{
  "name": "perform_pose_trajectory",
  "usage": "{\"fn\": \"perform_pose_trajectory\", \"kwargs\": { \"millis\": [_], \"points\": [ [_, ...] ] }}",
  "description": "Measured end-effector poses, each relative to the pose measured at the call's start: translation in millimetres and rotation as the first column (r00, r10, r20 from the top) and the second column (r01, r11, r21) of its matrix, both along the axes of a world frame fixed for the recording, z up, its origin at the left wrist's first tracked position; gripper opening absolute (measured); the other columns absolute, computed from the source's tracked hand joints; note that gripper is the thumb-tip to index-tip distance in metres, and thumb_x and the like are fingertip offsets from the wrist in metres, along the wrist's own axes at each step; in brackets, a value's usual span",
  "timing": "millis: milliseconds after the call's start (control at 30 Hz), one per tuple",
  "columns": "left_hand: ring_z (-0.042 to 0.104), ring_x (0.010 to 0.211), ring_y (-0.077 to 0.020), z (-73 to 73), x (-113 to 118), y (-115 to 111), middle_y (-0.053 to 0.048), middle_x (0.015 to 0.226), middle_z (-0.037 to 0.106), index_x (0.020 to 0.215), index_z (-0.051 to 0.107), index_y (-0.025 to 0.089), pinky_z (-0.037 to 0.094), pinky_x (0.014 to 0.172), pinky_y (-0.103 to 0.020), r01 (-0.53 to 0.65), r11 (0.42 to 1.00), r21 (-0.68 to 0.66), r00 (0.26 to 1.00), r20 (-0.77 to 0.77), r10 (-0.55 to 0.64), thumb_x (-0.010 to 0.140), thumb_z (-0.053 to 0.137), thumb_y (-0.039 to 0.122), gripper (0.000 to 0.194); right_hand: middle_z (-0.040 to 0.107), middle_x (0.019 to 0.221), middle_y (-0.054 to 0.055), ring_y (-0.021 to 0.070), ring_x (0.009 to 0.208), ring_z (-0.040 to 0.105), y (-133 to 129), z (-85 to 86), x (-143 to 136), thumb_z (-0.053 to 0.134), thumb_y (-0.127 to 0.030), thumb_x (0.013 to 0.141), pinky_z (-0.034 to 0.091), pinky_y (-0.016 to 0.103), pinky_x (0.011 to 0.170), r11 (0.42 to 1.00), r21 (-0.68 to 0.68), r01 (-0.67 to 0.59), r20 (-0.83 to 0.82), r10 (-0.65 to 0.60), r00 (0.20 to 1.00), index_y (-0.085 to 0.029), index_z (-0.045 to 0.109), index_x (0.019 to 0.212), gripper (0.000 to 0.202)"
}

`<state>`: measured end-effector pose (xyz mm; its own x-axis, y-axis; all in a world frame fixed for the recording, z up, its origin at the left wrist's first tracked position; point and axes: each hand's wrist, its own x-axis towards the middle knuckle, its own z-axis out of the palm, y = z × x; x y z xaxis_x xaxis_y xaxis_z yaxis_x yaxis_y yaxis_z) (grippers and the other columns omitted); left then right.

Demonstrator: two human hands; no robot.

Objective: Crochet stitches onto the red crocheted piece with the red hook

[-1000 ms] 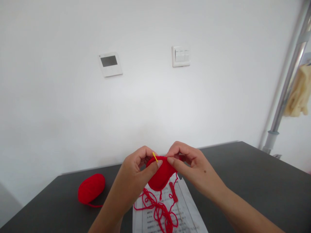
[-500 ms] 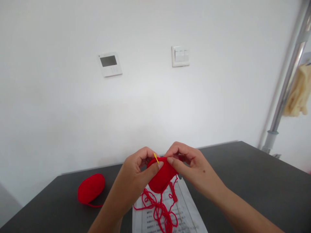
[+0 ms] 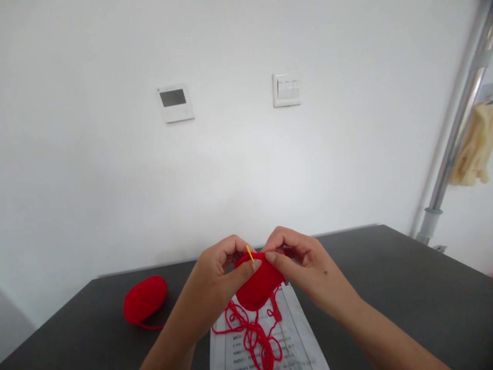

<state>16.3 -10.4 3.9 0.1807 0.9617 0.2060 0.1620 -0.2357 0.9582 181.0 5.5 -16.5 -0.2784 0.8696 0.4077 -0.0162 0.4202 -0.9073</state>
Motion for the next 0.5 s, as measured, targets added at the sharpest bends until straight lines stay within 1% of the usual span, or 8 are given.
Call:
{"fn": "perform_pose_trajectory", "kwargs": {
  "millis": [133, 300, 400, 500],
  "points": [
    [0.044, 0.053, -0.0087, -0.3, 0.3, -0.4, 0.006, 0.059, 0.053, 0.069, 0.058, 0.017, 0.033, 0.051, -0.020, -0.010, 1.000, -0.002, 1.000, 0.022, 0.010, 0.072, 0.067, 0.024, 0.012, 0.050, 0.059, -0.003, 0.0115, 0.055, 0.043, 0.0, 0.6, 0.7, 0.058, -0.030, 0.078, 0.034, 0.025, 0.052, 1.000, -0.011, -0.006, 0.018, 0.006, 1.000, -0.019, 0.057, 0.071, 0.014],
    [0.044, 0.054, -0.0094, 1.2, 1.7, -1.5, 0.005, 0.059, 0.053, 0.068, 0.058, 0.017, 0.034, 0.051, -0.021, -0.027, 0.999, 0.022, 1.000, -0.014, 0.027, 0.071, 0.067, 0.024, 0.012, 0.049, 0.060, -0.003, 0.0117, 0.055, 0.042, 0.0, 1.7, 1.5, 0.058, -0.031, 0.077, 0.034, 0.025, 0.052, 1.000, 0.001, 0.013, 0.052, -0.013, 0.999, -0.020, 0.056, 0.069, 0.014],
    [0.045, 0.054, -0.0099, 1.9, 1.9, -1.6, 0.005, 0.060, 0.054, 0.069, 0.059, 0.017, 0.035, 0.052, -0.021, -0.008, 1.000, 0.020, 0.999, -0.051, 0.009, 0.072, 0.067, 0.024, 0.011, 0.048, 0.059, -0.003, 0.0116, 0.055, 0.041, 0.2, 1.5, 1.1, 0.058, -0.030, 0.077, 0.034, 0.025, 0.052, 1.000, -0.005, 0.010, 0.047, -0.009, 0.999, -0.020, 0.054, 0.069, 0.014],
    [0.045, 0.054, -0.0098, 1.7, 2.4, -1.6, 0.004, 0.059, 0.054, 0.068, 0.059, 0.017, 0.035, 0.052, -0.021, 0.000, 1.000, 0.001, 0.999, -0.034, 0.000, 0.072, 0.067, 0.026, 0.013, 0.047, 0.058, -0.004, 0.0112, 0.054, 0.041, 0.7, 0.4, 0.6, 0.057, -0.029, 0.077, 0.033, 0.024, 0.051, 1.000, -0.015, -0.002, 0.036, 0.003, 0.999, -0.020, 0.053, 0.067, 0.014]
  ]
}}
